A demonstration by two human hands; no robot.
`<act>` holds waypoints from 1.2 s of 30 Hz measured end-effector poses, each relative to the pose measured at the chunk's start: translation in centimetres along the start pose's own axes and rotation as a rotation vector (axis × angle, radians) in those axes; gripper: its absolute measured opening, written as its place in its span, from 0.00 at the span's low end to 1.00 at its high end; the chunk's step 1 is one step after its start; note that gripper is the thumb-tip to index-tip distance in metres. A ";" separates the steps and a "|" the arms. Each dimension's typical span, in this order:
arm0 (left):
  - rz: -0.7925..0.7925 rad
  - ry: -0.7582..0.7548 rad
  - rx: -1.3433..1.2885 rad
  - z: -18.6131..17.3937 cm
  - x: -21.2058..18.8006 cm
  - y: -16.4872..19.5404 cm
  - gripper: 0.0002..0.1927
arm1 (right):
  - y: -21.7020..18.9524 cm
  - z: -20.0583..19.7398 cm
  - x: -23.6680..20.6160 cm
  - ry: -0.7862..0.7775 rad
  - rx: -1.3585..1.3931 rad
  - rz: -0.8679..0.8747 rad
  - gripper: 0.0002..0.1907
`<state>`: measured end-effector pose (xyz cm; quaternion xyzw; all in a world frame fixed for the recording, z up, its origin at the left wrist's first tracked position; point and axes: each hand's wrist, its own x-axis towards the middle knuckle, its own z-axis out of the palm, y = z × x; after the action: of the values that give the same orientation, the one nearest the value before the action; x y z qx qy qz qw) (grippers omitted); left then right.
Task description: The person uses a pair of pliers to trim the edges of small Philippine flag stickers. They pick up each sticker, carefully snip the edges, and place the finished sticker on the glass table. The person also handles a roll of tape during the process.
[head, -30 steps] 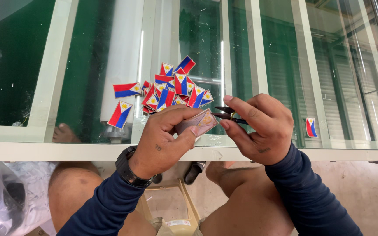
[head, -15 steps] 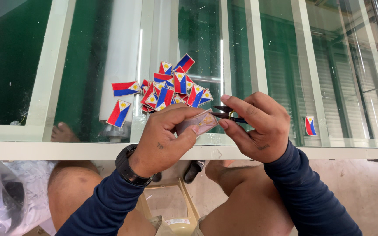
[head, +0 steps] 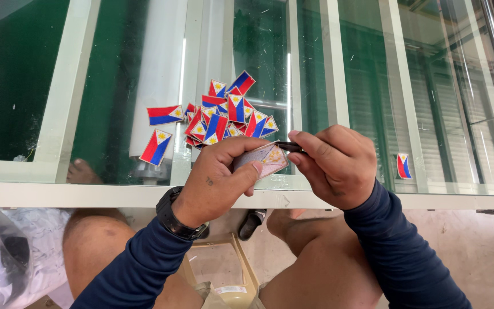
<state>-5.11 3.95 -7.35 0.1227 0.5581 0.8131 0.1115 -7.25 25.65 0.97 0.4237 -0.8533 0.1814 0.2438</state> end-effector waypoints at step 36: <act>0.216 0.074 0.281 0.0 -0.4 1.5 0.16 | -0.7 -0.9 0.8 -0.100 0.025 0.016 0.21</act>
<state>-4.76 3.32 -6.00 0.1663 0.6535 0.7383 -0.0151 -6.85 25.14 2.22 0.4283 -0.8654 0.1729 0.1942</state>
